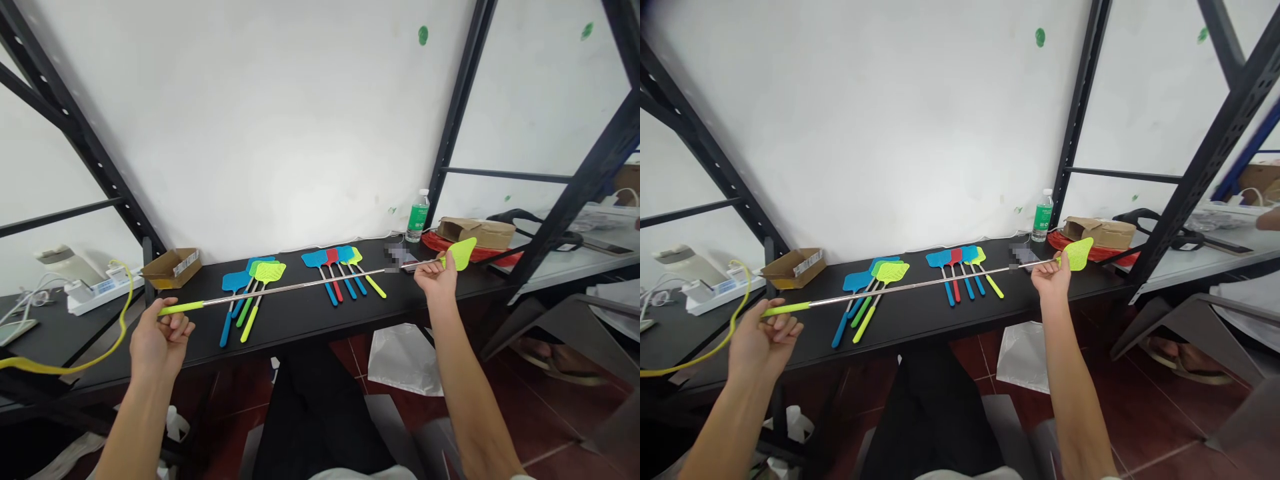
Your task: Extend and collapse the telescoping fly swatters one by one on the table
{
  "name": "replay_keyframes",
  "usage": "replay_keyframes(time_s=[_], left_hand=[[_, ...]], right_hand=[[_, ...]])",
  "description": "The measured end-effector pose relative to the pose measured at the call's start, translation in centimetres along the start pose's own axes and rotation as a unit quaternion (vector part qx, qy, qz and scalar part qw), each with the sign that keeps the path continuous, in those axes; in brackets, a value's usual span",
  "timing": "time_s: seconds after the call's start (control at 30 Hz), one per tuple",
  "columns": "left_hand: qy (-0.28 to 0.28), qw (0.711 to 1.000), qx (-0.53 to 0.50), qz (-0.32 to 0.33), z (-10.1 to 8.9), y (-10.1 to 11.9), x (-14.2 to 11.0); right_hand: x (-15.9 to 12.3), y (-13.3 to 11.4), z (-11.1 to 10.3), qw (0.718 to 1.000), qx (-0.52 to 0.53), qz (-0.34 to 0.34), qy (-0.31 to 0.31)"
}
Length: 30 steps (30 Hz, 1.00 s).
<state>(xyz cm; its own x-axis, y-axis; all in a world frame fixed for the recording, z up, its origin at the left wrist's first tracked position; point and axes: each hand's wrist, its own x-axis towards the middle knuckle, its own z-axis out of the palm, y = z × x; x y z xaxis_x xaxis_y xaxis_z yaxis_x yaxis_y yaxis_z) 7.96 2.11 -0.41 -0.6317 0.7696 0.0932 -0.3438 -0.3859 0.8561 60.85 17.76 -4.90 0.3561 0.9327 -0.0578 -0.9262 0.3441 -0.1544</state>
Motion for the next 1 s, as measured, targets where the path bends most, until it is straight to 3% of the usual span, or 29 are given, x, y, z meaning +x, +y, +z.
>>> replay_keyframes(time_s=[0.2,0.4,0.7,1.0], left_hand=[[0.005,1.000,-0.008,0.001,0.0,0.3,-0.2],[-0.001,1.000,-0.017,-0.014,0.1,-0.5,0.0],[-0.009,0.999,-0.027,-0.032,0.4,-0.7,-0.4],[-0.053,0.997,0.004,-0.055,2.0,-2.5,-1.4]], right_hand=[[0.2,-0.2,-0.2,0.999,-0.035,-0.018,0.008],[-0.5,1.8,0.4,0.999,-0.042,0.020,0.016],[-2.2,5.6,1.1,0.991,-0.078,0.096,-0.055],[-5.5,11.4,1.4,0.958,-0.170,0.187,-0.137]])
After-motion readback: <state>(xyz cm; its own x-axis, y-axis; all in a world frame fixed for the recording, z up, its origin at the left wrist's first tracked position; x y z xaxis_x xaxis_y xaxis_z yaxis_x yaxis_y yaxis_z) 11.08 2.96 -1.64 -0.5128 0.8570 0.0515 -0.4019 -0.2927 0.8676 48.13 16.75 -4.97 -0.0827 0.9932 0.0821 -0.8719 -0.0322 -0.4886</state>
